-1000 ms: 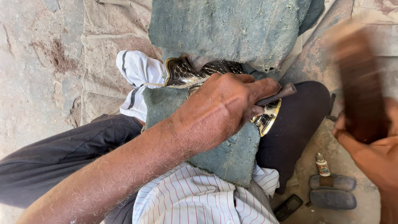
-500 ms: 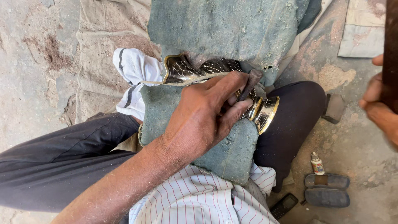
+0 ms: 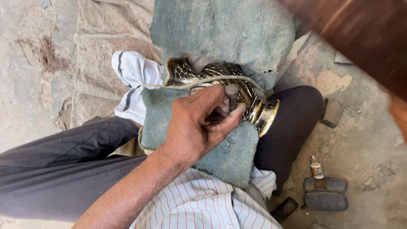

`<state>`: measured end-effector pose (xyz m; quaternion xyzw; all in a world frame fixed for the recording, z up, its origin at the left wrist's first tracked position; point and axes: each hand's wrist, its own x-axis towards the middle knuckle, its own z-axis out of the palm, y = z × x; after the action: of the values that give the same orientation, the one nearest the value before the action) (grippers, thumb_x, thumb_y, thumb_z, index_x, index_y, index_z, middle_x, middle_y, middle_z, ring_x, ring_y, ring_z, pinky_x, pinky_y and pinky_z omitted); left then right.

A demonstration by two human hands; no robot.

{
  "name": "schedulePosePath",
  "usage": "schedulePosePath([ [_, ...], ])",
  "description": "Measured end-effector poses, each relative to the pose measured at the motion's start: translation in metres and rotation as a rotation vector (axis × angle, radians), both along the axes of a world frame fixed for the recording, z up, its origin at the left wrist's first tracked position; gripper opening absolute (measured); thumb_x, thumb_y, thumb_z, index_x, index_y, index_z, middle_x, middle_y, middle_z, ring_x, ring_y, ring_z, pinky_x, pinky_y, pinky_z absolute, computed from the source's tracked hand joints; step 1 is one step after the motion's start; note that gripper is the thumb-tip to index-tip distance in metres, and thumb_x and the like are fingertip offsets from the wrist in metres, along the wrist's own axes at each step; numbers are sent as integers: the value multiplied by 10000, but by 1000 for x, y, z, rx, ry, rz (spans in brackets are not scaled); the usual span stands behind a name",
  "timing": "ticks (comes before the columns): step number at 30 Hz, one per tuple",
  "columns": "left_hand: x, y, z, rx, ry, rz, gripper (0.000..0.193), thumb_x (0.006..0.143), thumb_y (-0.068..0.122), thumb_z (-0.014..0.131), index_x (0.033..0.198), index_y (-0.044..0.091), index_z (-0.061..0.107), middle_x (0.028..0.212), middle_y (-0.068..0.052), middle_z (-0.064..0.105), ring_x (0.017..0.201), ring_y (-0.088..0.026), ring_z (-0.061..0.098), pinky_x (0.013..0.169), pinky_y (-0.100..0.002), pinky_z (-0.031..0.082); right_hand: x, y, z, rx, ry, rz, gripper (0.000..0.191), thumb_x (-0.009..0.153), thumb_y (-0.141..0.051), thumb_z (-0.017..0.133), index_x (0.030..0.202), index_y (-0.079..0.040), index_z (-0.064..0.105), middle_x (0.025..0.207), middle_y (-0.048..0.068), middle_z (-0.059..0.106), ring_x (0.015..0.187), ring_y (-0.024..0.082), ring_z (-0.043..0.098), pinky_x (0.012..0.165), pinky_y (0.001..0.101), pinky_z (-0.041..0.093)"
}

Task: The person uses a chisel and hammer to engrave patterns into a brass-colored metal object resting on a cloth-covered block. The person repeatedly strikes the chisel to create decorative lines and shapes on the object's surface.

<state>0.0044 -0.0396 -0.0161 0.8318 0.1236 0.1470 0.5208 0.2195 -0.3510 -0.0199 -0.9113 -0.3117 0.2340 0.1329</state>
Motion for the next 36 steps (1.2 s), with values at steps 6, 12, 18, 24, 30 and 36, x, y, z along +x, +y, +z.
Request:
schedulePosePath([
  [6, 4, 4, -4, 85, -192, -95, 162, 1038, 203, 751, 1105, 87, 661, 952, -26, 704, 842, -126, 767, 707, -265, 674, -9, -27, -12, 29, 60, -104, 404, 907, 4, 769, 1254, 0, 563, 871, 102, 652, 771, 150, 696, 699, 328, 612],
  [12, 28, 20, -7, 139, -136, -325, 375, 985, 292, 699, 1270, 54, 647, 1076, -99, 759, 832, -195, 776, 726, -332, 668, -26, -43, -20, 361, 330, -332, 407, 913, -2, 779, 1252, -1, 554, 851, 92, 645, 767, 135, 692, 690, 323, 615],
  [18, 44, 14, 4, 180, 34, -460, 465, 966, 279, 666, 1349, 22, 609, 971, -158, 769, 742, -230, 776, 656, -365, 646, -79, -12, -20, 610, 415, -415, 364, 906, 26, 794, 1179, 29, 552, 820, 126, 636, 711, 146, 669, 629, 329, 578],
  [24, 49, 14, 17, 241, 45, -475, 452, 932, 161, 702, 1359, 44, 609, 925, -170, 767, 828, -275, 773, 707, -418, 623, -90, 5, -5, 480, 260, -468, 338, 849, -56, 768, 1148, -24, 616, 745, 83, 662, 624, 144, 664, 551, 309, 554],
  [30, 51, 15, 21, 223, 45, -515, 424, 904, 160, 729, 1302, 61, 622, 927, -141, 744, 835, -324, 752, 689, -459, 592, -69, -33, -28, 0, 126, -323, 339, 828, -163, 839, 1054, 28, 674, 763, 135, 662, 596, 251, 645, 526, 392, 542],
  [36, 46, 15, 16, 187, 31, -505, 405, 918, 167, 717, 1296, 62, 617, 973, -131, 745, 856, -313, 757, 709, -444, 604, -60, -56, -61, -167, 249, -578, 339, 924, -252, 789, 1014, 56, 678, 785, 175, 679, 572, 279, 670, 551, 422, 558],
])
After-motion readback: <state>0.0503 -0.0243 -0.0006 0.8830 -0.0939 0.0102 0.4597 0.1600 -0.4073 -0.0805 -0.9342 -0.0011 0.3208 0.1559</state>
